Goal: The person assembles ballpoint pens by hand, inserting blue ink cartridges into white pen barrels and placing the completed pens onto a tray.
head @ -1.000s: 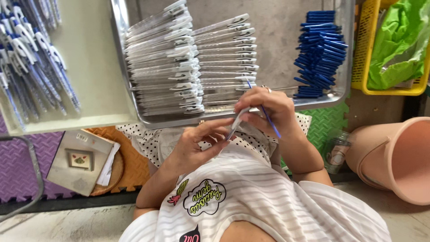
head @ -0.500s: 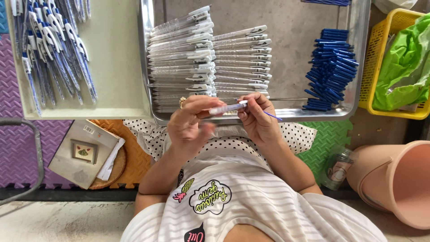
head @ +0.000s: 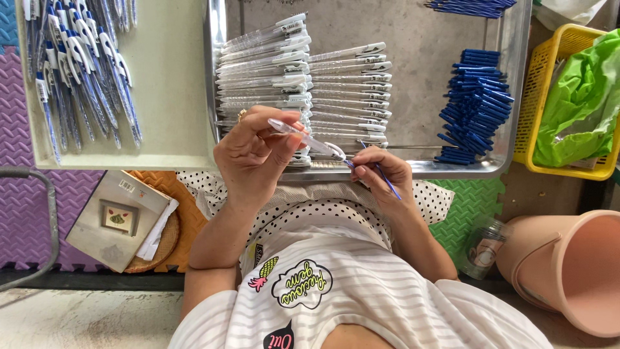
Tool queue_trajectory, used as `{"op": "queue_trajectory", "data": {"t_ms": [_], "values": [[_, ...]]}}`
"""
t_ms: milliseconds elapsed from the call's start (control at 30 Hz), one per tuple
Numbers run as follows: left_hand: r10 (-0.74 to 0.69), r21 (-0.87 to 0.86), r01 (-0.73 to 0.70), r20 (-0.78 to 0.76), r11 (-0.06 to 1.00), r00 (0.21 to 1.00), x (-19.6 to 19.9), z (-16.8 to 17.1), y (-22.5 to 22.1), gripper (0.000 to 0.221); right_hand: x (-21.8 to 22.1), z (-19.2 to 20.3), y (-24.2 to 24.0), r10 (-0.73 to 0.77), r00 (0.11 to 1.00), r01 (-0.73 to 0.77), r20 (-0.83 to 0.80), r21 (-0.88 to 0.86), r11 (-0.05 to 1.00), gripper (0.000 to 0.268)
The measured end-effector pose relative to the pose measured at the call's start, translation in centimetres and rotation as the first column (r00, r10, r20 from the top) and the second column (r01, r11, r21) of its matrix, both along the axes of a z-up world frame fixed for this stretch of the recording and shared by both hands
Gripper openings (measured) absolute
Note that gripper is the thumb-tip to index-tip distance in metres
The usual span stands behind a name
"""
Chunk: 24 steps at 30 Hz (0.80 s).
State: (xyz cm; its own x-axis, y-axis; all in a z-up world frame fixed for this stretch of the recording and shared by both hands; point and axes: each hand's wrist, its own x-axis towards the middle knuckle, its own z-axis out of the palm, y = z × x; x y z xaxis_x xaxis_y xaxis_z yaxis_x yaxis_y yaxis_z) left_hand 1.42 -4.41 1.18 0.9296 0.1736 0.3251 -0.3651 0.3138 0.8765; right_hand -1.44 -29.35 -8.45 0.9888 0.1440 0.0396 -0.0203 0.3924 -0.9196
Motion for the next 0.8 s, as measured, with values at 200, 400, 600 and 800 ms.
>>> {"op": "queue_trajectory", "data": {"t_ms": [200,400,600,800], "values": [[-0.002,0.001,0.002,0.008,1.0,1.0,0.4,0.1,0.3,0.024,0.4,1.2,-0.2,0.12,0.982,-0.078,0.145,-0.265,0.961,0.02],[0.137,-0.008,-0.137,0.009,0.991,0.99,0.4,-0.1,1.2,0.025,0.6,1.7,-0.3,0.097,0.98,-0.046,0.172,-0.28,0.959,0.013],[0.082,0.262,-0.117,0.139,0.958,0.987,0.5,1.0,0.0,0.025,1.9,6.0,-0.9,0.14,0.892,0.131,0.43,-0.542,0.83,0.013],[-0.224,0.916,-0.215,0.3,0.338,0.927,0.4,0.3,-2.3,0.004,3.4,7.9,-1.8,0.274,0.729,0.357,0.628,-0.689,0.63,0.013]]}}
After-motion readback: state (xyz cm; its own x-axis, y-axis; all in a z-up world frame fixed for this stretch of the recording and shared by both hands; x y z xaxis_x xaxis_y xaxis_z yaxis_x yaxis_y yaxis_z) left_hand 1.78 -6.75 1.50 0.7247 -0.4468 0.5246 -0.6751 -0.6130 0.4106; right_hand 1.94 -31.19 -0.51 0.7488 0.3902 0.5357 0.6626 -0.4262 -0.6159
